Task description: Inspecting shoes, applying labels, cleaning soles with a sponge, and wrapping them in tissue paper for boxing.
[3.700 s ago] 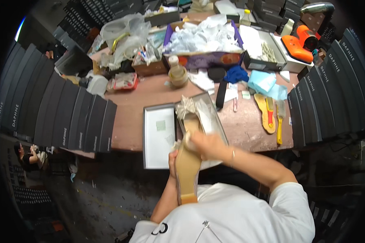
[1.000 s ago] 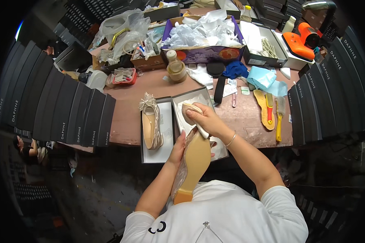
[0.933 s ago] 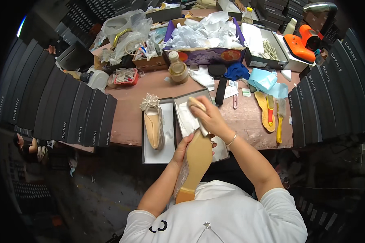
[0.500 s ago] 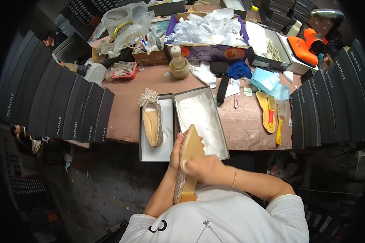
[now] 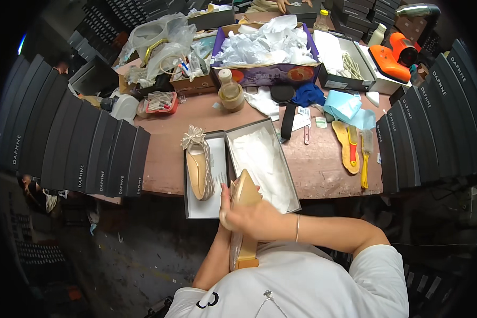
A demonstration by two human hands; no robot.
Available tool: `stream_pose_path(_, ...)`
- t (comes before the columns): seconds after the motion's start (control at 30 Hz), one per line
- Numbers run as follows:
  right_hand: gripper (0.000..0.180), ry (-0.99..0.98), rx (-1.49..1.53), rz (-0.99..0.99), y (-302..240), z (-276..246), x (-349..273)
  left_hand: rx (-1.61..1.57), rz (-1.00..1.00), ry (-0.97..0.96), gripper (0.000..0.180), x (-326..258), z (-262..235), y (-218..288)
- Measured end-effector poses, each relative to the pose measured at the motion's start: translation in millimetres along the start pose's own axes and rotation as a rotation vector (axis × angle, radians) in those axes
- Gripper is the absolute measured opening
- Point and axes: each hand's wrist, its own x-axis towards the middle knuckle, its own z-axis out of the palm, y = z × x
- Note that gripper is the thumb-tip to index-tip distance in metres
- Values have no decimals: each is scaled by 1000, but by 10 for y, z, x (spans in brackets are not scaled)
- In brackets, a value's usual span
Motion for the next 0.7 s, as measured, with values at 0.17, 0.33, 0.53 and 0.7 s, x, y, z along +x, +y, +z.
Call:
stream_pose_path(0.17,16,-23,309,202,191,-110,-49,-227,-109,-240,77,29,-59,-63)
stream_pose_path(0.33,12,56,386,-51,189,-248,-409,-112,-191,-87,70,13,100,68)
stream_pose_path(0.53,11,35,444,-170,94,-251,-737,-72,-166,-108,63,47,112,-58)
stream_pose_path(0.7,12,57,373,33,432,-135,-572,-268,-277,58,63,42,327,-58)
